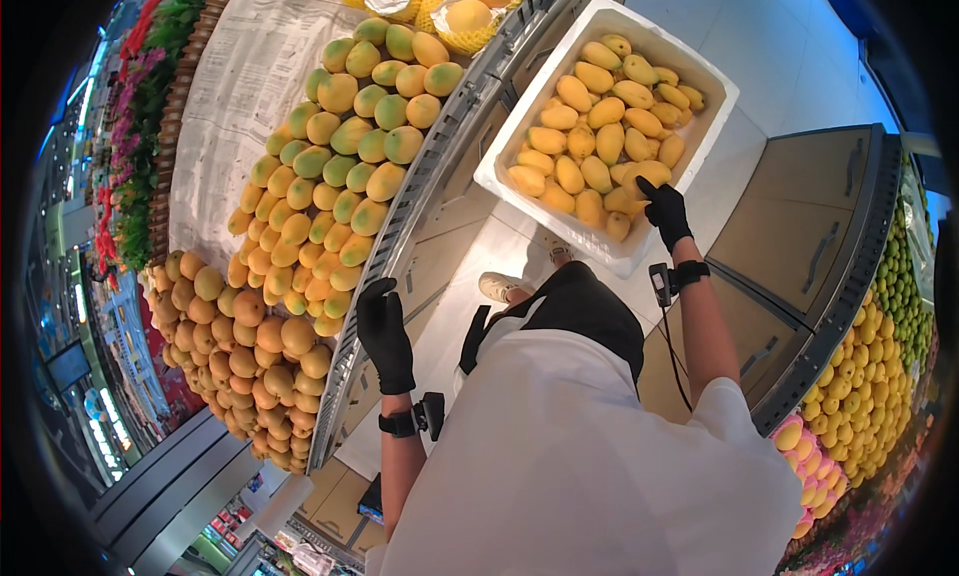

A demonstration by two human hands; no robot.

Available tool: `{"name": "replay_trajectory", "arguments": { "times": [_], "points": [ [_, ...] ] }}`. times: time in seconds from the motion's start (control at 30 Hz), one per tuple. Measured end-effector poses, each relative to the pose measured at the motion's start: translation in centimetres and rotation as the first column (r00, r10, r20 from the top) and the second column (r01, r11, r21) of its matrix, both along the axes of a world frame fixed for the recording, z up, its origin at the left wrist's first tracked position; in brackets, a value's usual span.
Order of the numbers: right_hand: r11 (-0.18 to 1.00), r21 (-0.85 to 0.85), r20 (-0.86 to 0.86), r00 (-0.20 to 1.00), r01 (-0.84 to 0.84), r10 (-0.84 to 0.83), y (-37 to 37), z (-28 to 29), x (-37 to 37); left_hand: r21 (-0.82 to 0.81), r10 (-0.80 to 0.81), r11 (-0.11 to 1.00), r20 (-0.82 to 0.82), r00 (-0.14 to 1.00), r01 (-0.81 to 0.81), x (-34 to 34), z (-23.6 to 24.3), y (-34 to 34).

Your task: The person picks mangoes from a display shelf, briefly turns them over in their hands, and places them into a white bin. The person repeats this process for multiple mangoes throughout the clip.

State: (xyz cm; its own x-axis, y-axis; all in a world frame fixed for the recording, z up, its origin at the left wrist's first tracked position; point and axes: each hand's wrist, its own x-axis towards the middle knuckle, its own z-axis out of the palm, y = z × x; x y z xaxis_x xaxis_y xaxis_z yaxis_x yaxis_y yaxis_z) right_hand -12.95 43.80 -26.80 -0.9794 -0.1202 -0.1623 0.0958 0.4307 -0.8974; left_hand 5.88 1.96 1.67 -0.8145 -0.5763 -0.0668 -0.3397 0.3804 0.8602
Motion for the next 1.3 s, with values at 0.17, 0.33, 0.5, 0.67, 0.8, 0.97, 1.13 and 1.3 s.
{"name": "replay_trajectory", "arguments": {
  "times": [0.17, 0.33, 0.5, 0.67, 0.8, 0.97, 1.13, 1.3],
  "points": [
    [0.927, 0.005, 0.566, 0.763, 0.376, -0.312, -1.6, 6.9, -1.9, -0.015, 0.026, 1.000, 0.028, 0.999, -0.026, 0.8, -0.2, 0.3],
    [0.910, 0.121, 0.446, 0.798, 0.396, -0.406, 0.8, 6.5, -3.5, -0.106, -0.005, 0.994, 0.010, 1.000, 0.006, 0.9, -0.9, 0.1],
    [0.914, 0.185, 0.322, 0.856, 0.362, -0.404, 2.0, 6.5, -6.1, -0.117, 0.023, 0.993, 0.024, 0.999, -0.020, 1.0, -0.7, 0.4],
    [0.857, 0.515, 0.354, 0.902, 0.035, -0.249, 1.9, 5.9, -9.6, -0.026, 0.063, 0.998, 0.056, 0.996, -0.062, 1.0, -0.6, 0.6],
    [0.826, 0.557, 0.458, 0.862, -0.089, -0.216, 1.1, 4.5, -11.2, 0.001, 0.080, 0.997, 0.049, 0.996, -0.081, 1.1, -0.4, 1.1],
    [0.906, 0.421, 0.535, 0.819, -0.043, -0.210, 1.4, 0.7, -12.5, 0.010, 0.123, 0.992, 0.100, 0.987, -0.125, 1.8, 0.0, 1.4],
    [0.885, 0.464, 0.550, 0.799, -0.051, -0.242, -0.9, -0.2, -14.2, 0.005, 0.191, 0.981, 0.087, 0.978, -0.192, 3.5, -0.2, 1.1],
    [0.863, 0.501, 0.506, 0.831, -0.067, -0.229, -1.4, -1.2, -14.7, -0.040, 0.197, 0.980, 0.090, 0.976, -0.194, 4.5, -0.1, 1.2]
  ]
}}
